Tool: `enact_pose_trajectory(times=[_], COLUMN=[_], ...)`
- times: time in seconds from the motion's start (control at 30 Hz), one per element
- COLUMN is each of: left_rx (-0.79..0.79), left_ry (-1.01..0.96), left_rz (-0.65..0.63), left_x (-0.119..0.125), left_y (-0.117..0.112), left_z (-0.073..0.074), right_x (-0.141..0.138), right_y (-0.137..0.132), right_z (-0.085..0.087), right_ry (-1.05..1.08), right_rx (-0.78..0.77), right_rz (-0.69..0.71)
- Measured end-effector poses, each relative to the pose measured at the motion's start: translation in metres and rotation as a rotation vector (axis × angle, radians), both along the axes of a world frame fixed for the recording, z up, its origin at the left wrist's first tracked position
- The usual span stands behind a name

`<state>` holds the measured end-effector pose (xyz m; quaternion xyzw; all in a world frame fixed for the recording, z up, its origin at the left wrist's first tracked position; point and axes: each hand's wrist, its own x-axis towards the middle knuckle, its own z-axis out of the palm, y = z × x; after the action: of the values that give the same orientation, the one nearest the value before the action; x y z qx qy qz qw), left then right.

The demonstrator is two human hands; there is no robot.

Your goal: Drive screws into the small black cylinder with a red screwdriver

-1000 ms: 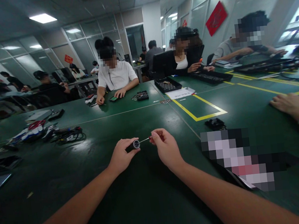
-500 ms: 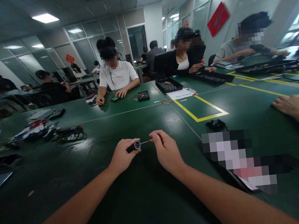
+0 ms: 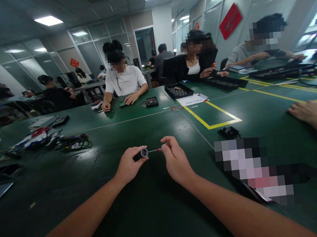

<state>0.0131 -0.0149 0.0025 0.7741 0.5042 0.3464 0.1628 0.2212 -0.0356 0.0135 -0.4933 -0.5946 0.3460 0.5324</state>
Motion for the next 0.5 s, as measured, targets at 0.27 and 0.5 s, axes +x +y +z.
enact_pose_trajectory(times=[0.27,0.5], left_rx=[0.036,0.048], left_ry=[0.050,0.159], left_rz=[-0.012,0.019], left_x=[0.002,0.000], left_y=[-0.004,-0.002], left_z=[0.002,-0.002], right_x=[-0.005,-0.002], right_y=[0.005,0.015], right_z=[0.004,-0.001], right_ry=[0.241,0.375], right_rx=[-0.019,-0.116], right_rz=[0.002,-0.223])
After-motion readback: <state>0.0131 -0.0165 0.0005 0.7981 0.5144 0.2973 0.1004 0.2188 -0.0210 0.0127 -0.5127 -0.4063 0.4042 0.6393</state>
